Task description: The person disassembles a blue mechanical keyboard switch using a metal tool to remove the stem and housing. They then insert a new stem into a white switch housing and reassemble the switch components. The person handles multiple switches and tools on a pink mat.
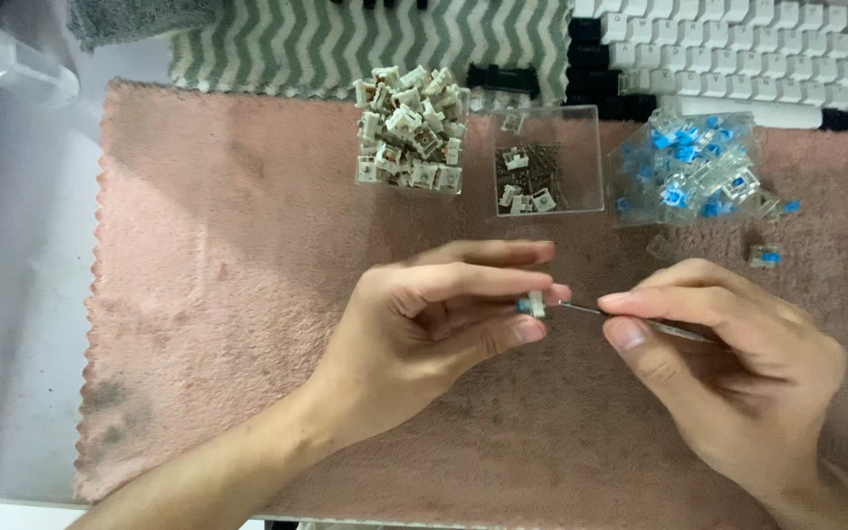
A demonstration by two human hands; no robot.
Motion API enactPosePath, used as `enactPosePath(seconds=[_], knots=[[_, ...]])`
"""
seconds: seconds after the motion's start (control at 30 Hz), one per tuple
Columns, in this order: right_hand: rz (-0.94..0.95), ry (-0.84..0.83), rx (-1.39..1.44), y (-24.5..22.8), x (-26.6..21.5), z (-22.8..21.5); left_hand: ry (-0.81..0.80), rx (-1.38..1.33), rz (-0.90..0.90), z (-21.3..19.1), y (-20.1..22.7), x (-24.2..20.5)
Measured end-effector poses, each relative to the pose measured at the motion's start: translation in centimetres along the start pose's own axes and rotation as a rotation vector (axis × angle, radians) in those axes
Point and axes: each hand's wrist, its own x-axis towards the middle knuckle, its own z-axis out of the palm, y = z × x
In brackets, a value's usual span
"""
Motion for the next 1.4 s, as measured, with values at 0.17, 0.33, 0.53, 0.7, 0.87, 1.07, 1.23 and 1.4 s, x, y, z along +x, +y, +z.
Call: enactPosePath(seconds=[0.17,0.33,0.53,0.7,0.87,1.07,1.23,1.4], knots=[[-0.099,-0.015,0.017,-0.5,0.3,0.3,0.000,0.086,0.015,0.0,-0.4,-0.2],[-0.079,-0.026,0.002,-0.6,0.2,0.3,-0.013,0.151,0.013,0.0,-0.2,-0.1],[-0.075,-0.111,-0.027,-0.7,1.0,-0.5,-0.065,0.171,0.019,-0.2,-0.1,-0.1],[-0.073,-0.283,0.028,0.4,1.6,-1.5,-0.199,0.229,-0.017,-0.6,0.4,0.1],[-0.045,-0.443,0.130,1.0,2.7,-2.1,-0.381,0.311,0.025,-1.3,0.6,0.6],[-0.123,-0.316,0.050,-0.1,1.6,-1.0,-0.288,0.341,0.088,-0.9,0.4,0.2],[-0.161,-0.224,0.030,-0.5,1.0,-0.6,-0.227,0.440,0.200,-1.3,-0.1,0.4],[-0.225,-0.345,-0.126,-0.3,0.8,-1.3,-0.344,0.595,0.345,-1.9,-0.8,0.1]])
